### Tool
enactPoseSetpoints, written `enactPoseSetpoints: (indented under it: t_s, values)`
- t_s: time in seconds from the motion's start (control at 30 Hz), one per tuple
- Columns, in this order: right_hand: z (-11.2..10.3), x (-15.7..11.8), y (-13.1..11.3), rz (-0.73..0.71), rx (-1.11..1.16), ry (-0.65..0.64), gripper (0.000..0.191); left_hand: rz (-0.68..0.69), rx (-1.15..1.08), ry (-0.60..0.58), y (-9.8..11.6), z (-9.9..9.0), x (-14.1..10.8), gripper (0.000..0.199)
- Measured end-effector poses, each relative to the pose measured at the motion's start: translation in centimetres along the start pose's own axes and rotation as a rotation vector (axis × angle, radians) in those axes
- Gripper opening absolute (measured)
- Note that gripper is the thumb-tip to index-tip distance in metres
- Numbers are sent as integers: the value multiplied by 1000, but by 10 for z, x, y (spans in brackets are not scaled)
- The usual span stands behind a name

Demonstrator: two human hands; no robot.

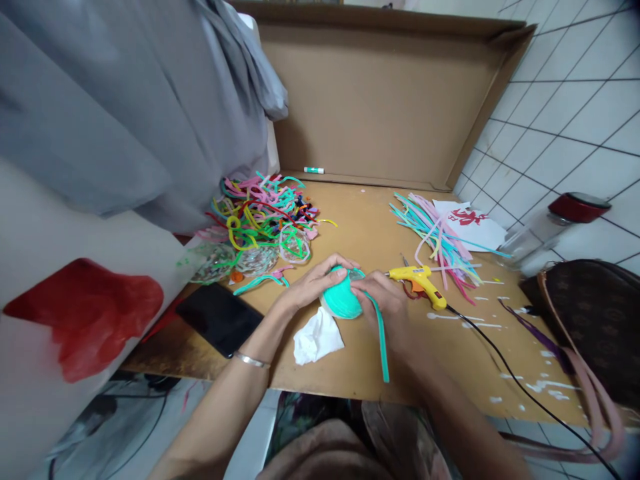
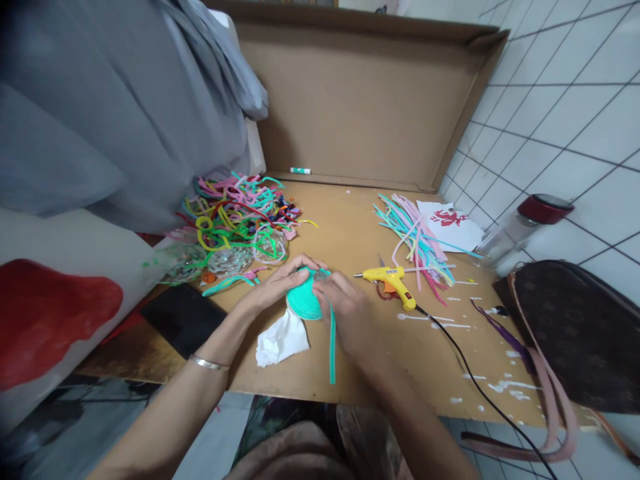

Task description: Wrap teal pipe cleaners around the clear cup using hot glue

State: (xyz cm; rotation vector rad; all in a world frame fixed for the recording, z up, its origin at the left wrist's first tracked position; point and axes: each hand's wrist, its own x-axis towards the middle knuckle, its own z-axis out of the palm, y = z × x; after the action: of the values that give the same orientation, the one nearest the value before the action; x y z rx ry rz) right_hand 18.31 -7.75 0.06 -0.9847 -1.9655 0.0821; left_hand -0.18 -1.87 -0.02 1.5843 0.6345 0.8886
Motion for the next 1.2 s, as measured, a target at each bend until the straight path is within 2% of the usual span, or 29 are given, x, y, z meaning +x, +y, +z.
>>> enactPoseSetpoints:
  t_s: [0.27, 0.53, 0.73, 1.03, 1.2]
  values:
    - [0, 0, 1, -24, -9, -1, 28, 15, 44, 64, 0, 7, 1, 34]
    - [0, 0, 3, -50, 27, 4, 25, 31, 38, 53, -2, 5, 1, 27]
    - [-1, -1, 4, 19, 79, -31, 19, 35, -2, 38, -4, 5, 3, 25]
    - [-11, -7, 3, 81, 256, 67, 8, 18, -40, 50, -7, 5, 4, 25]
    - [-8, -7, 3, 107, 329, 158, 8, 36, -67, 47, -10, 3, 4, 25]
